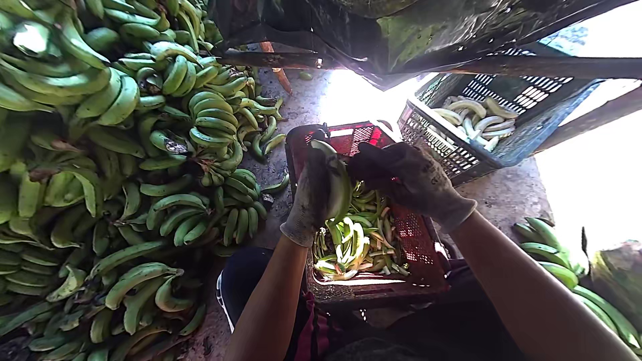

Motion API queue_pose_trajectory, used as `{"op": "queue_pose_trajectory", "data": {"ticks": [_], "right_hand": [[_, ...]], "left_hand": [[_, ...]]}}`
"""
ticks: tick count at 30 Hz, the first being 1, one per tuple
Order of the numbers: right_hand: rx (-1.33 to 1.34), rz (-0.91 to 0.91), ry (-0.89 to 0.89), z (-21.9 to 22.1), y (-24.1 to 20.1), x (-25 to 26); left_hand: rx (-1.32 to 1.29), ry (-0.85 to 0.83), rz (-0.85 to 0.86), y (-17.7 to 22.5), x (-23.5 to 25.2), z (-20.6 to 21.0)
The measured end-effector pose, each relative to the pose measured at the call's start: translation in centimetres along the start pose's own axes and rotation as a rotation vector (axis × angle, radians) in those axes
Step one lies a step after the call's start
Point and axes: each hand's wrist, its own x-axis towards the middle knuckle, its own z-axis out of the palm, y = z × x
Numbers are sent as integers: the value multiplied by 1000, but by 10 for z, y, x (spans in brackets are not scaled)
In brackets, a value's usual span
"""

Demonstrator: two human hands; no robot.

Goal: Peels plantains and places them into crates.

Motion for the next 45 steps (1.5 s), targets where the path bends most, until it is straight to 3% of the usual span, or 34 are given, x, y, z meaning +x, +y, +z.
{"op": "queue_pose_trajectory", "data": {"ticks": [4, 7, 11, 13, 16, 20, 25, 30, 32, 34, 37, 39, 42, 45], "right_hand": [[156, 159, -145, -8, 11, 9], [197, 285, -209, -1, 13, 9], [207, 350, -142, 8, 24, 10], [171, 276, -92, 5, 18, 8], [46, 55, -52, 5, -4, -2], [-34, -184, 69, 18, -11, -13], [-117, -150, 158, 16, -17, -11], [-41, 50, 40, 10, -28, -8], [-9, 94, -11, 6, -25, -7], [-17, 41, 19, 2, -18, -6], [-137, -31, 60, 8, -9, -3], [-162, 13, 48, 16, -11, -4], [-29, 240, -49, 13, -19, -1], [357, 627, -253, -1, -11, 9]], "left_hand": [[239, -227, -14, 5, -3, 8], [228, -249, -116, 3, 1, 13], [352, -325, -201, -1, -1, 26], [166, -173, -179, -10, 5, 21], [-334, 14, -131, -11, 14, 3], [-505, -18, 13, -14, 16, -15], [-780, -116, 73, -14, 19, -16], [-505, 63, 156, 0, 12, -8], [-453, -9, 202, 2, 9, -4], [-447, -96, 163, 3, 9, -4], [-366, -12, 32, -2, 7, -3], [-261, 92, -55, -4, 6, 2], [78, 127, -47, -8, 2, 6], [282, -53, -77, -10, 4, 12]]}}
